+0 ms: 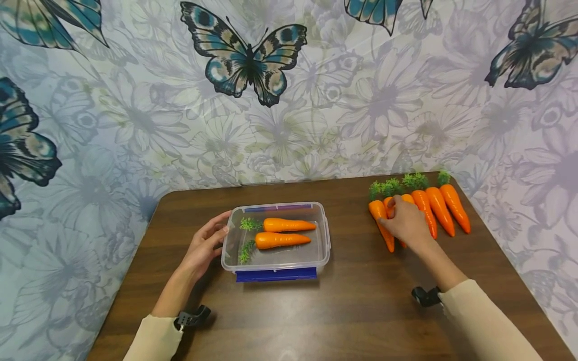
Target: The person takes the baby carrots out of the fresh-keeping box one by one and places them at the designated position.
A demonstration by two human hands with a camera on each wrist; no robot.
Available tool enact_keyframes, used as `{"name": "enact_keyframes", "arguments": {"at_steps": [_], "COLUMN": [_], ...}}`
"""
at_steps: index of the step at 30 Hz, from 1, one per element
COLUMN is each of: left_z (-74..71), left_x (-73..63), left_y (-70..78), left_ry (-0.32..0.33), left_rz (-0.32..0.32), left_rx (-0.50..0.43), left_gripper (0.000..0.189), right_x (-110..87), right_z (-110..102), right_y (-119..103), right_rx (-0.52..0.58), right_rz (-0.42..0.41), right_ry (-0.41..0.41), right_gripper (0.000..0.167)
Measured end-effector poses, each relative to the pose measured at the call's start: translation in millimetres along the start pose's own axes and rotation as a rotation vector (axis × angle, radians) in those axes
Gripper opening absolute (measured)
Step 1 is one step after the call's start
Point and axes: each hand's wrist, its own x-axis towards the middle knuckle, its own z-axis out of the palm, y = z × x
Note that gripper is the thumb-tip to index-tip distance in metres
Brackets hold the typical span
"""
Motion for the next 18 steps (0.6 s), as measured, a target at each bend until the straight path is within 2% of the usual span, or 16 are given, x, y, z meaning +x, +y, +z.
{"name": "enact_keyframes", "arguments": {"at_steps": [18], "left_z": [0.0], "left_x": [-0.6], "left_y": [0.4], "left_ry": [-0.007], "left_rz": [0.002], "left_rx": [-0.005], "left_gripper": [0.05], "right_x": [0.4], "right_z": [4.7], "right_y": [2.4], "right_rx": [-0.021], "right_rz": [0.011], "right_ry": [0.018], "right_gripper": [0.055]}}
